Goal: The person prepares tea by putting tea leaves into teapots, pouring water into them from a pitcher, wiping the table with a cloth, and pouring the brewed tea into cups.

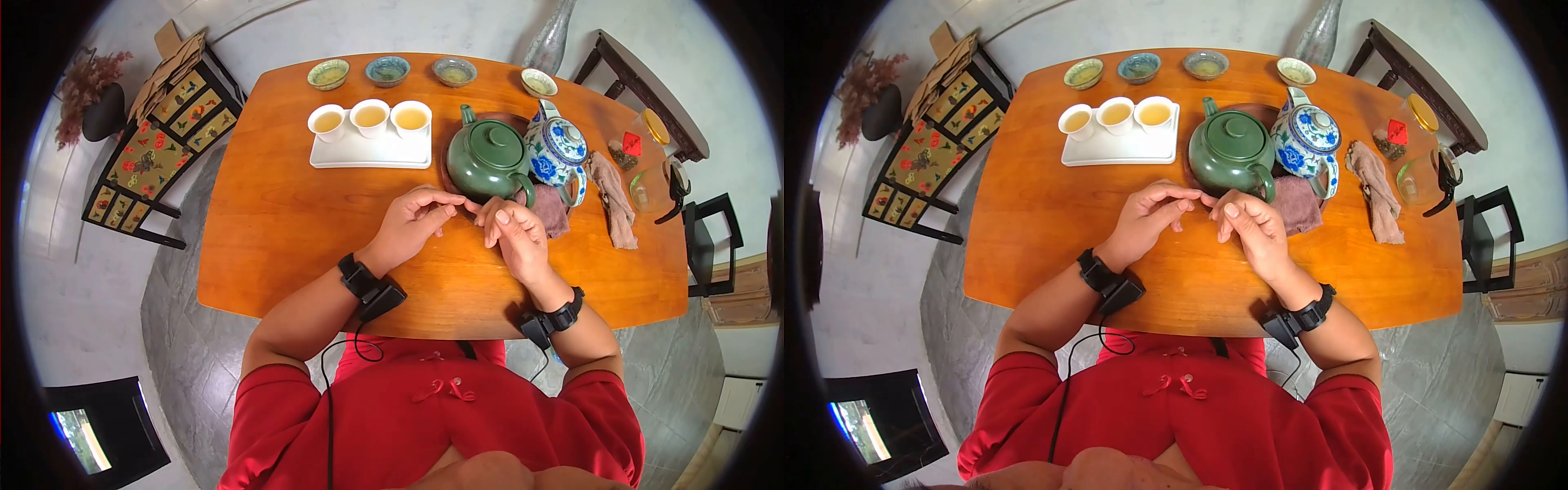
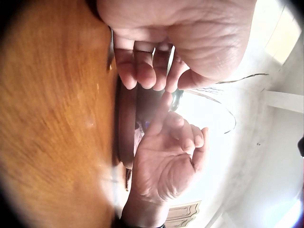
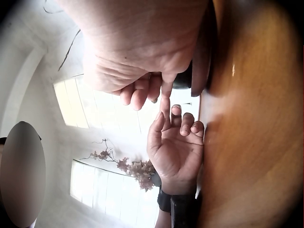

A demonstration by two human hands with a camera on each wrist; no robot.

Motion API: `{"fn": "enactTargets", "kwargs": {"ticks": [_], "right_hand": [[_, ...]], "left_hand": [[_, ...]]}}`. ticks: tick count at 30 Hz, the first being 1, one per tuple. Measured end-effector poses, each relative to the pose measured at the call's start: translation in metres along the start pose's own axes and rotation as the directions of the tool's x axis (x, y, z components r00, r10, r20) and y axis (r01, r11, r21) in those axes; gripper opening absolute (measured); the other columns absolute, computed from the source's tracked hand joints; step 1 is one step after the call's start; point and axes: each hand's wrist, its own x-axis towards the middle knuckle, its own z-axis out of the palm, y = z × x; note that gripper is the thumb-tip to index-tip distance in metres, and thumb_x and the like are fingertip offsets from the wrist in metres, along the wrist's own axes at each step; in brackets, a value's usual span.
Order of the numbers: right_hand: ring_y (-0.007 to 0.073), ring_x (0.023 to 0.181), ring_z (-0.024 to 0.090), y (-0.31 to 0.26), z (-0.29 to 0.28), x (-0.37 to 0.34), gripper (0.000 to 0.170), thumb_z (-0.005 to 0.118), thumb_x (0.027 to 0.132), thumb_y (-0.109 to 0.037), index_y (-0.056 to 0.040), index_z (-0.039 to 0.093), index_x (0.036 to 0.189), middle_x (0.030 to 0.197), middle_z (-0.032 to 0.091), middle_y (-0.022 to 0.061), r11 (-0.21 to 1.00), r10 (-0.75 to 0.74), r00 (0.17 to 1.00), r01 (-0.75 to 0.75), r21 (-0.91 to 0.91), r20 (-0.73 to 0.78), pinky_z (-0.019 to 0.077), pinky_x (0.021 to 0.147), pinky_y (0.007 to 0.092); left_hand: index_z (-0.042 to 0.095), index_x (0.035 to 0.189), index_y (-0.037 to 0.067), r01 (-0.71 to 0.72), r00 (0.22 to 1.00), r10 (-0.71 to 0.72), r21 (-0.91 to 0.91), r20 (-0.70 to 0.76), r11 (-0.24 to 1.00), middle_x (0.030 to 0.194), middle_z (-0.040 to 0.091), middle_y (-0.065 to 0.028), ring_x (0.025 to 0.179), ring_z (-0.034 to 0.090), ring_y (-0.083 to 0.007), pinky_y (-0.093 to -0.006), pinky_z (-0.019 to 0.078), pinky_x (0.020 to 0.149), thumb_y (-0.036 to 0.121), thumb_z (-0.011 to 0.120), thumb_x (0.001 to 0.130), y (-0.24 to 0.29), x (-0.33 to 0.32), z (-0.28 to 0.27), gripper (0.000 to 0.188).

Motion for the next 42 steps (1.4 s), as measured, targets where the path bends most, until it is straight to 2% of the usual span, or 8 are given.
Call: {"fn": "enactTargets", "kwargs": {"ticks": [11,18,22,24,30,34,36,42], "right_hand": [[0.0198,0.096,0.052,-0.0021,0.0013,-0.0006,0.035,0.048,0.101,-0.021,-0.0052,0.055,0.07,0.072,0.055,0.0047,0.999,-0.005,0.999,0.007,-0.05,0.045,0.034,0.11,0.0477],[0.02,0.096,0.051,-0.005,0.0025,0.0012,0.035,0.048,0.101,-0.02,-0.0066,0.055,0.07,0.07,0.056,0.0034,0.995,-0.031,0.998,0.037,-0.092,0.061,0.03,0.112,0.0477],[0.0198,0.094,0.051,-0.0054,0.001,0.0016,0.034,0.048,0.1,-0.02,-0.0068,0.055,0.069,0.069,0.056,0.003,0.988,-0.045,0.995,0.058,-0.145,0.09,0.0293,0.112,0.048],[0.0199,0.093,0.052,-0.0046,0.0001,0.0017,0.034,0.048,0.1,-0.02,-0.0067,0.055,0.069,0.069,0.056,0.0029,0.986,-0.048,0.994,0.063,-0.151,0.099,0.0294,0.112,0.0482],[0.0201,0.089,0.053,-0.0045,0.0011,0.0015,0.035,0.048,0.1,-0.02,-0.0065,0.055,0.069,0.068,0.055,0.0032,0.997,-0.043,0.994,0.049,-0.059,0.101,0.0306,0.111,0.0501],[0.0201,0.087,0.053,-0.001,-0.0003,0.0018,0.035,0.048,0.101,-0.021,-0.0061,0.055,0.07,0.067,0.056,0.0041,0.998,-0.056,0.994,0.053,0.032,0.092,0.0324,0.11,0.0505],[0.0202,0.086,0.053,-0.001,0.0,0.0027,0.035,0.048,0.101,-0.021,-0.0059,0.055,0.071,0.067,0.055,0.0043,0.996,-0.06,0.994,0.054,0.064,0.088,0.0331,0.11,0.0504],[0.0203,0.083,0.052,-0.002,0.0003,0.0029,0.033,0.048,0.101,-0.022,-0.0058,0.055,0.073,0.065,0.055,0.0044,0.987,-0.026,0.998,0.017,0.159,0.054,0.0353,0.108,0.0499]], "left_hand": [[0.067,0.117,0.007,0.032,0.999,-0.032,0.003,-0.014,0.999,0.107,0.064,-0.0037,0.075,0.055,-0.0063,-0.0214,0.0489,0.063,0.008,0.059,0.094,0.0002,0.0011,0.0021,0.024],[0.065,0.125,0.009,0.044,0.999,-0.044,0.055,0.005,0.998,0.099,0.058,-0.003,0.072,0.055,-0.0075,-0.0209,0.0482,0.063,0.007,0.058,0.094,-0.0001,-0.0001,0.0018,0.032],[0.064,0.125,0.009,0.023,0.999,-0.026,0.078,0.038,0.997,0.101,0.06,-0.0035,0.073,0.055,-0.008,-0.0209,0.0481,0.064,0.006,0.058,0.093,0.0025,-0.0006,0.0002,0.032],[0.063,0.126,0.006,0.032,0.998,-0.033,0.027,0.044,0.999,0.101,0.061,-0.0048,0.076,0.056,-0.0099,-0.0229,0.0487,0.069,0.007,0.055,0.096,0.0035,-0.0007,-0.0007,0.031],[0.065,0.116,0.001,0.044,0.999,-0.045,-0.096,-0.005,0.994,0.099,0.063,-0.0077,0.076,0.057,-0.011,-0.0236,0.0489,0.069,0.007,0.053,0.097,-0.0017,0.0005,-0.004,0.023],[0.066,0.111,0.0,0.045,0.999,-0.046,-0.1,-0.015,0.994,0.099,0.064,-0.0082,0.075,0.058,-0.0112,-0.024,0.0494,0.068,0.007,0.053,0.097,-0.0037,0.0007,-0.0031,0.021],[0.067,0.108,0.002,0.024,0.999,-0.025,-0.038,-0.033,0.999,0.101,0.066,-0.006,0.084,0.061,-0.0101,-0.024,0.0522,0.067,0.011,0.057,0.096,-0.0047,0.001,-0.0031,0.018],[0.067,0.105,0.001,0.045,0.999,-0.046,-0.054,-0.019,0.998,0.1,0.067,-0.0058,0.083,0.06,-0.0089,-0.0236,0.0519,0.066,0.014,0.059,0.096,-0.0047,0.0015,-0.0044,0.018]]}}
